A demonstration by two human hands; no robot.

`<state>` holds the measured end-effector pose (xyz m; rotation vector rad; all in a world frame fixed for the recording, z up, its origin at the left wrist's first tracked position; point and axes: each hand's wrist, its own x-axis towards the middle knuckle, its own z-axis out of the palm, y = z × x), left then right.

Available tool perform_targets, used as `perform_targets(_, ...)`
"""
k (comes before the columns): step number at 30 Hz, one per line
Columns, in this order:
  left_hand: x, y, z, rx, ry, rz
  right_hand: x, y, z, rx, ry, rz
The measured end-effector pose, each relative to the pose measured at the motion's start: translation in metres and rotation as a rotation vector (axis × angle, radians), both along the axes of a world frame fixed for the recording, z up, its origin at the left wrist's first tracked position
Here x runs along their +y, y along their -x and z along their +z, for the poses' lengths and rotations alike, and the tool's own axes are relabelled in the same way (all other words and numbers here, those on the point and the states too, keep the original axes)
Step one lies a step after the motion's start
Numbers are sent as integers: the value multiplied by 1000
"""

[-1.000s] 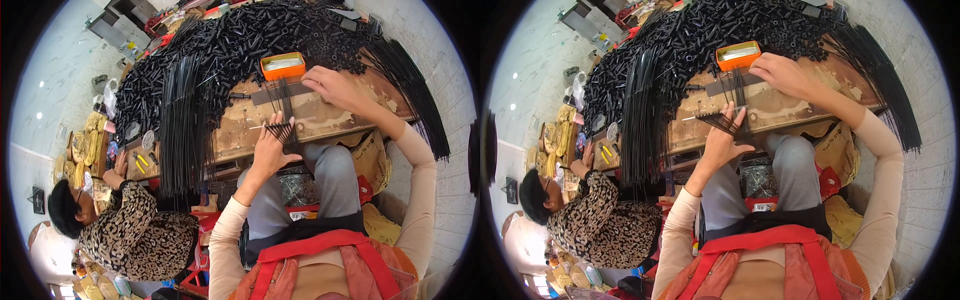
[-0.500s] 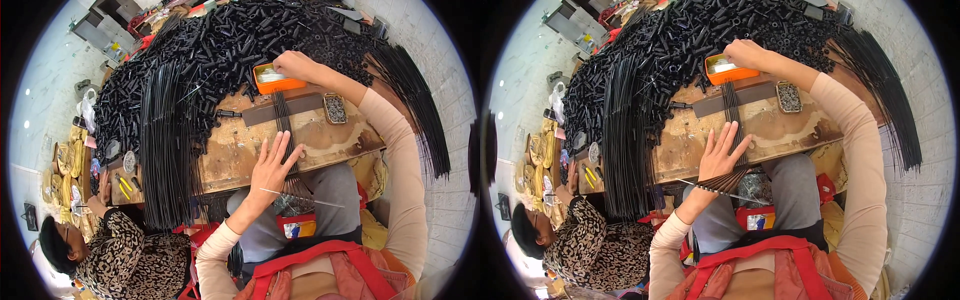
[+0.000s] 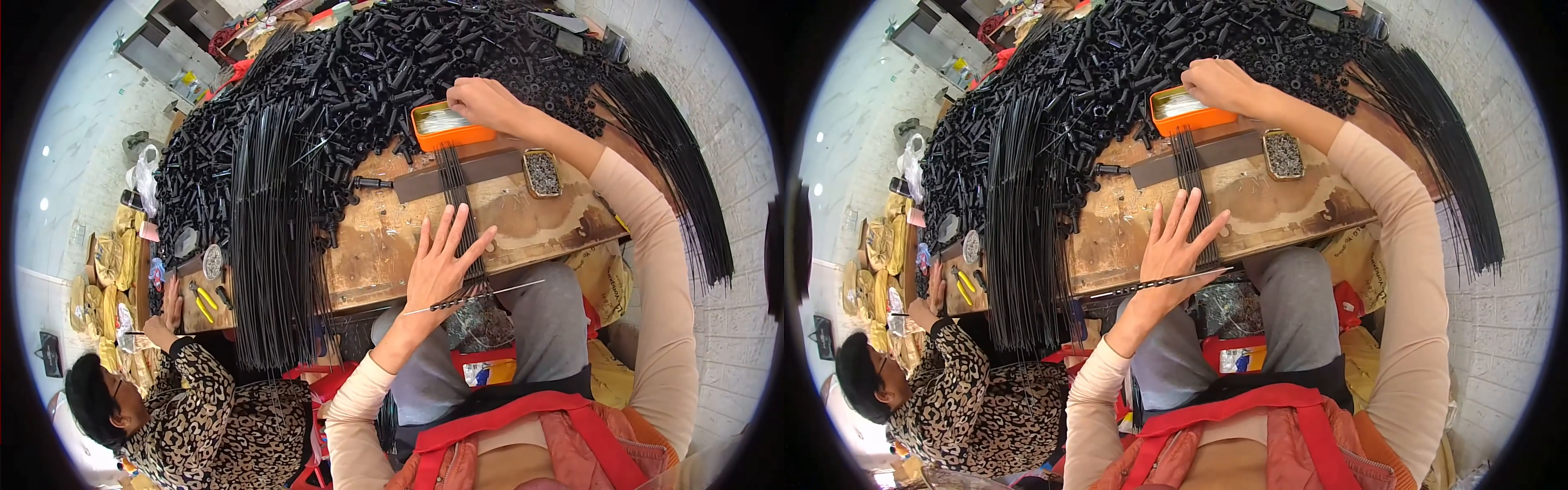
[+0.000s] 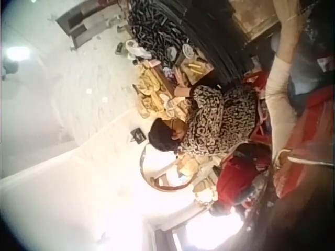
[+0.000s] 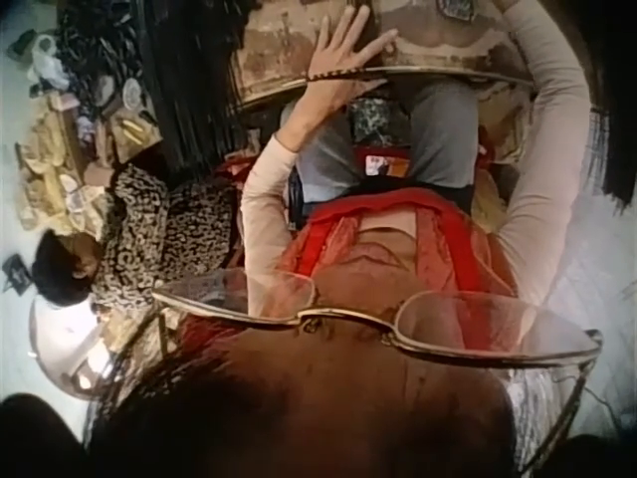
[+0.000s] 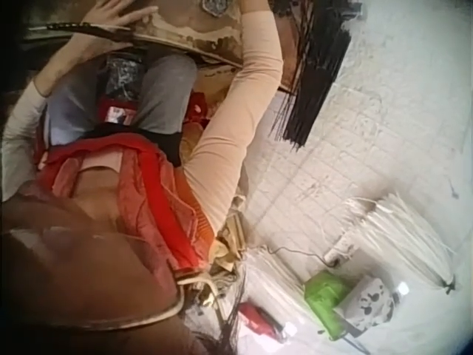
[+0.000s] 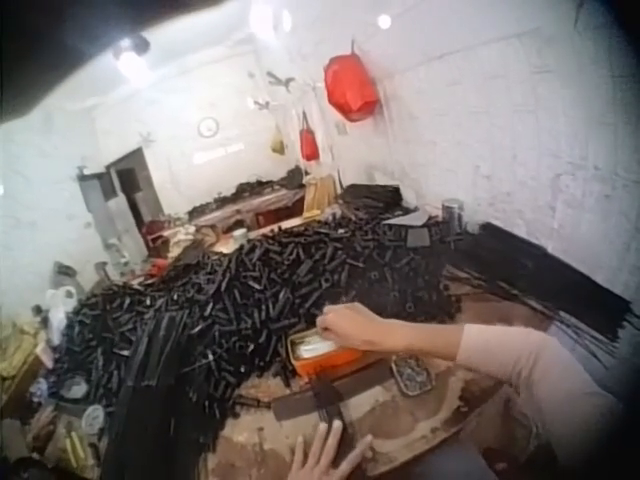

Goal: Trimming and aligning black plastic rods into a grouped component at a manufacturing workstation.

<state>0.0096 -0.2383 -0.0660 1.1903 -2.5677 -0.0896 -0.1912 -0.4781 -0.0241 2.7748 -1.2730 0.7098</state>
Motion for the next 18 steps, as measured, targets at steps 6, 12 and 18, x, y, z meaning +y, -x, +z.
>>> perform_targets(6,-5,2,-4,-72,46,11,47,-4,-8,-62,-5,168)
perform_targets(12,-5,2,-5,-90,70,8,50,-11,-14,-150,-202,181)
perform_targets(18,-2,4,-2,-84,86,20,46,-5,-19,-72,-2,177)
